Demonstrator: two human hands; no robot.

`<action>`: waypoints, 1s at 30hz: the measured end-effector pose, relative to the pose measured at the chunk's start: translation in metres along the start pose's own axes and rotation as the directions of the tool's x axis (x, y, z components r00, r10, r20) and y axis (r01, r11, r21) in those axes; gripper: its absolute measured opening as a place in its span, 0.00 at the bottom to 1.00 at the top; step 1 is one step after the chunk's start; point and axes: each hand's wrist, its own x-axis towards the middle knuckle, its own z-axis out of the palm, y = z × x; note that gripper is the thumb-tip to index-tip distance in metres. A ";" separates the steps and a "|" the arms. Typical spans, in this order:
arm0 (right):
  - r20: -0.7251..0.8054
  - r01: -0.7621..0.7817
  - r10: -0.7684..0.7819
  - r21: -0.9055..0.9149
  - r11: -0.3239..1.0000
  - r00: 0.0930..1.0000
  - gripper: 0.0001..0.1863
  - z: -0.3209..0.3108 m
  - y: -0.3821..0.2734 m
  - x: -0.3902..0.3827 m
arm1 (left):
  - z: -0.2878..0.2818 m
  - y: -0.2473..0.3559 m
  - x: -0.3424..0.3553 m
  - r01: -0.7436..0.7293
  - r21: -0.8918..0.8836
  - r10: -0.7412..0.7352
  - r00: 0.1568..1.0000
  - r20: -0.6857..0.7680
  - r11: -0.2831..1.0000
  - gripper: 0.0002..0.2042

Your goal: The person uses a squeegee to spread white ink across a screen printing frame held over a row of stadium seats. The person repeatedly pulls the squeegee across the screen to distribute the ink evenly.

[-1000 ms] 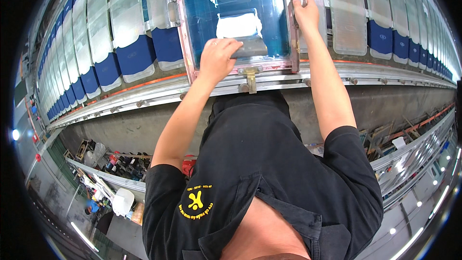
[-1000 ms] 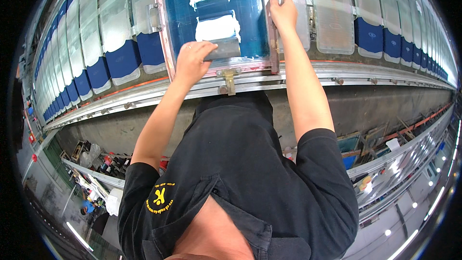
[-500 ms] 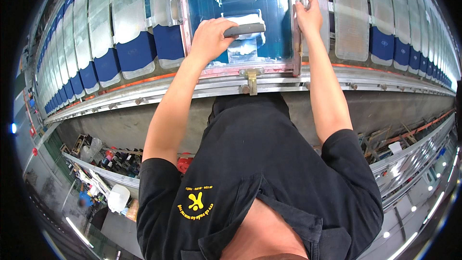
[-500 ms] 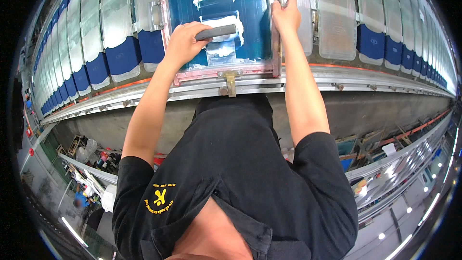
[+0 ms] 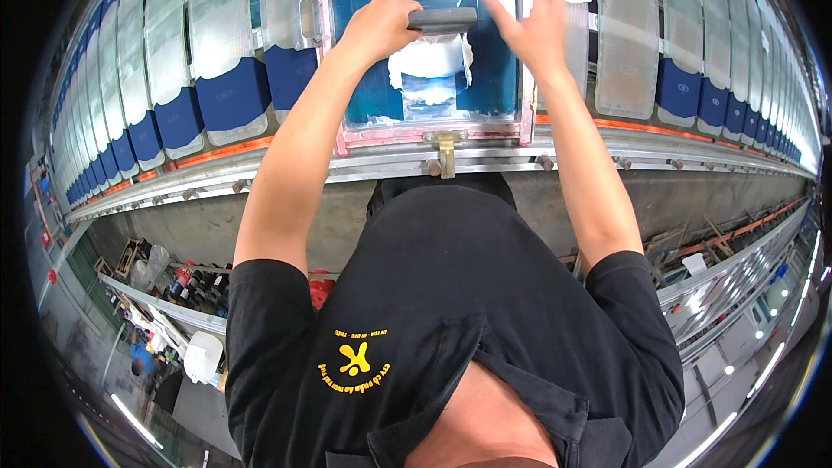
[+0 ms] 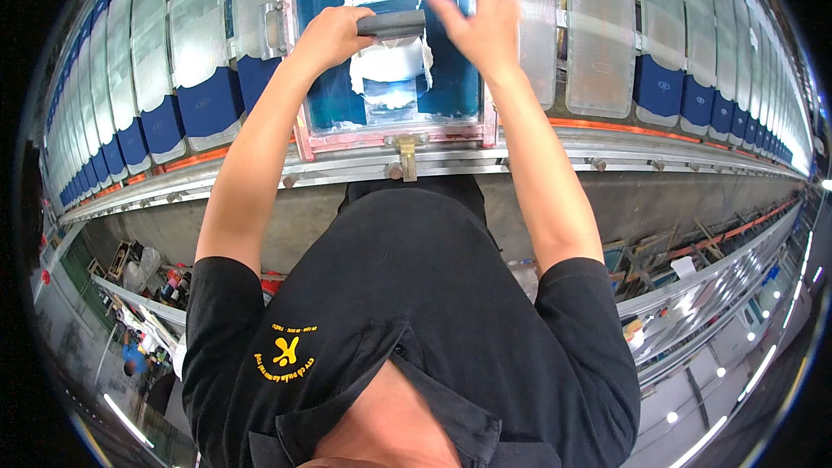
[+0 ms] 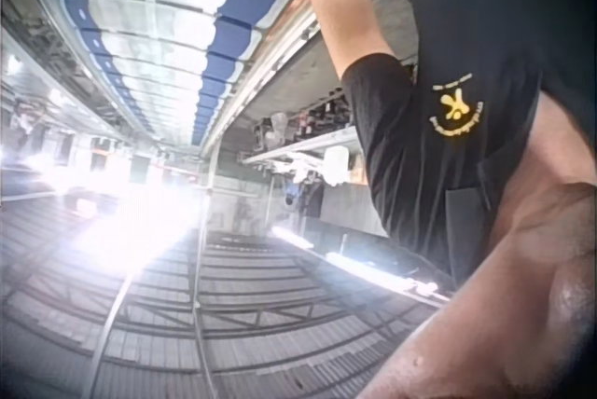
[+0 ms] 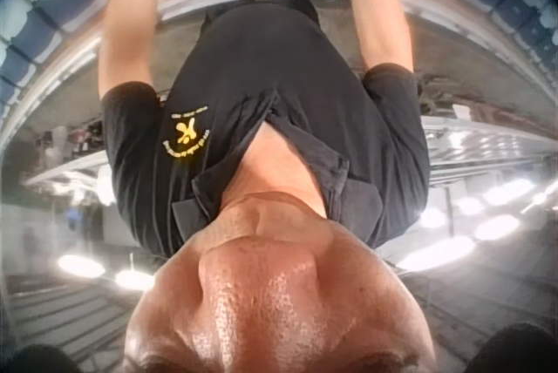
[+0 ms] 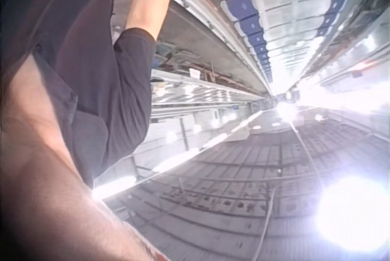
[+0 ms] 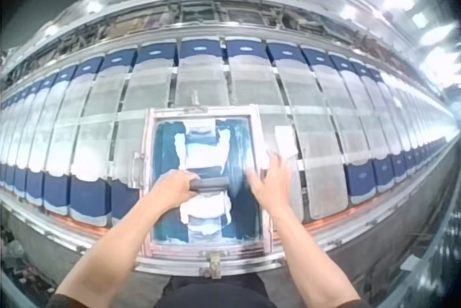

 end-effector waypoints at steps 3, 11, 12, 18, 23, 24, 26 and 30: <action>0.522 0.011 -0.090 0.152 0.988 0.848 0.25 0.015 -0.039 0.013 | -0.005 -0.001 0.006 -0.003 -0.053 0.004 1.000 0.018 0.999 0.13; 0.445 0.087 -0.124 0.102 0.991 0.887 0.17 0.021 -0.059 -0.071 | 0.031 0.023 -0.066 0.025 -0.026 -0.024 1.000 0.019 0.999 0.11; 0.524 0.043 -0.088 0.098 0.994 0.847 0.17 0.018 -0.059 -0.067 | 0.031 0.025 -0.070 0.034 -0.084 -0.031 0.999 0.043 0.996 0.13; 0.537 0.041 -0.077 0.078 0.996 0.840 0.18 0.024 -0.046 -0.001 | -0.015 0.012 -0.009 0.068 -0.087 -0.062 0.996 0.066 0.994 0.14; 0.402 0.118 -0.149 0.101 0.988 0.904 0.15 0.030 -0.050 -0.045 | 0.030 0.007 -0.038 -0.044 0.024 0.047 0.989 -0.141 0.999 0.11; 0.417 0.086 -0.108 0.072 0.994 0.903 0.14 0.024 -0.053 -0.067 | 0.037 0.016 -0.053 -0.044 -0.027 0.041 0.993 -0.107 0.999 0.13; 0.508 -0.030 -0.035 0.119 0.992 0.861 0.15 0.010 -0.061 -0.080 | 0.032 0.030 -0.072 0.032 -0.127 -0.026 0.999 0.048 0.991 0.14; 0.397 -0.279 0.139 0.320 0.906 0.907 0.22 -0.006 -0.031 -0.061 | 0.008 0.039 -0.070 0.193 -0.184 -0.148 0.961 0.233 0.964 0.15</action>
